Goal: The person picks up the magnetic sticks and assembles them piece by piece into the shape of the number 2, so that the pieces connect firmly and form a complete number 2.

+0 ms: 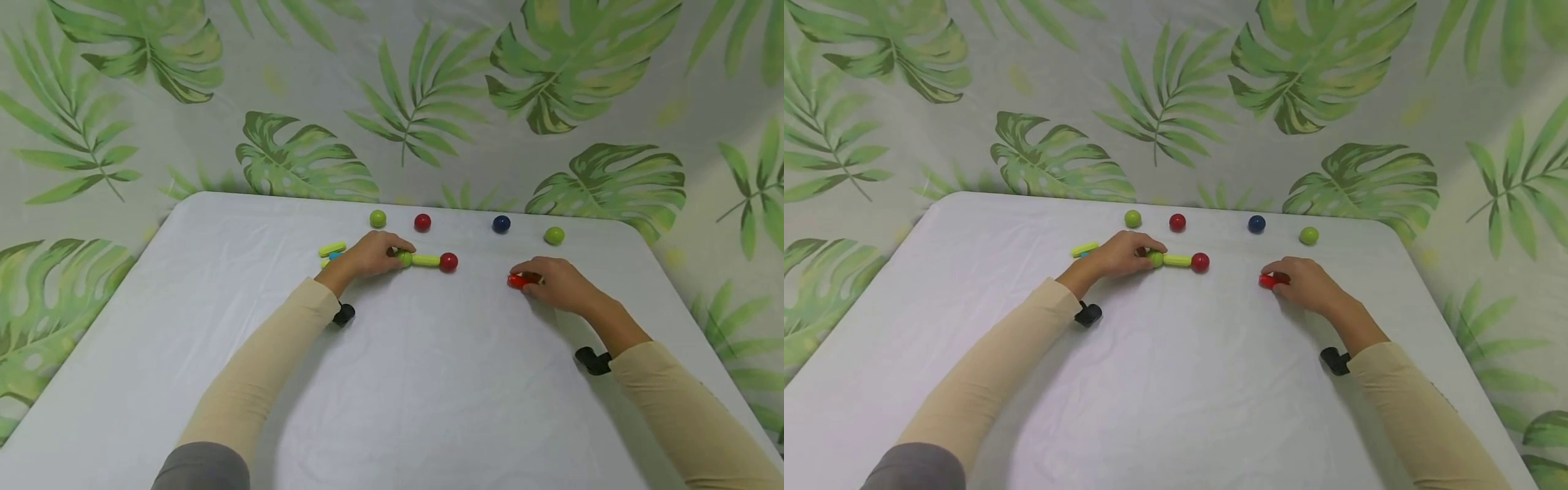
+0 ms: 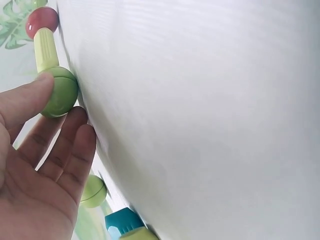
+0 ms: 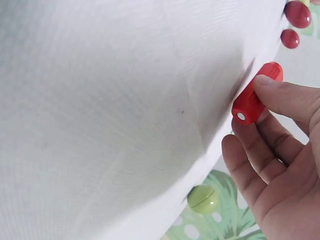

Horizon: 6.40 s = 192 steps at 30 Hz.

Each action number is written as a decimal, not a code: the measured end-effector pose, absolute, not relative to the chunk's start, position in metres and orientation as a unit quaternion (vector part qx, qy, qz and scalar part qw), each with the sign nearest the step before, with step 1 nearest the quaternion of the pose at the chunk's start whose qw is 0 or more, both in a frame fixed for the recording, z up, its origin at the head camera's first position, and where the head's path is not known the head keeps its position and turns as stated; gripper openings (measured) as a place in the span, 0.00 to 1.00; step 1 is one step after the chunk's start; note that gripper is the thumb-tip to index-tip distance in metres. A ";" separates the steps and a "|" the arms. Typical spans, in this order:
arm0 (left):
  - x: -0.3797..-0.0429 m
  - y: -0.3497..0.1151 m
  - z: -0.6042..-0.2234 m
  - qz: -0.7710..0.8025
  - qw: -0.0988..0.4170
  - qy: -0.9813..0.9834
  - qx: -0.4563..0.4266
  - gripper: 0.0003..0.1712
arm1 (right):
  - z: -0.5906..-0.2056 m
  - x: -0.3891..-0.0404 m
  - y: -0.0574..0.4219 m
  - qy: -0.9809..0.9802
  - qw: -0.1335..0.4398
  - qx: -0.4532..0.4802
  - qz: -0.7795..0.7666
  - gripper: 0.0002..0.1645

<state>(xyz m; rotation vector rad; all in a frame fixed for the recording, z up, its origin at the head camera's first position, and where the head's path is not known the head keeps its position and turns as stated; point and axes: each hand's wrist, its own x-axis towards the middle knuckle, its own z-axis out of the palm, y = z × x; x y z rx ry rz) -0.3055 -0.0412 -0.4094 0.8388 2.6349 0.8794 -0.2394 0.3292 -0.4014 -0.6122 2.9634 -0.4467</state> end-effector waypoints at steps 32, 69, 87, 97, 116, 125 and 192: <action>-0.305 -0.035 -0.409 0.294 0.121 0.907 0.277 0.21 | -0.399 -0.236 0.289 0.906 0.148 -0.165 -0.362 0.23; -0.304 -0.033 -0.406 0.281 0.116 0.911 0.279 0.21 | -0.408 -0.254 0.232 0.896 0.190 -0.016 -0.402 0.27; -0.305 -0.031 -0.408 0.286 0.116 0.914 0.264 0.22 | -0.405 -0.253 0.218 0.859 0.216 0.052 -0.461 0.31; -0.304 -0.032 -0.409 0.291 0.118 0.911 0.265 0.22 | -0.406 -0.251 0.217 0.878 0.203 0.039 -0.432 0.31; -0.303 -0.033 -0.409 0.300 0.119 0.910 0.261 0.21 | -0.406 -0.248 0.227 0.892 0.194 0.004 -0.409 0.25; -0.302 -0.033 -0.408 0.301 0.119 0.909 0.261 0.21 | -0.405 -0.251 0.240 0.920 0.162 -0.041 -0.355 0.23; -0.303 -0.033 -0.406 0.297 0.123 0.910 0.264 0.22 | -0.379 -0.366 0.176 0.952 0.157 -0.142 -0.222 0.30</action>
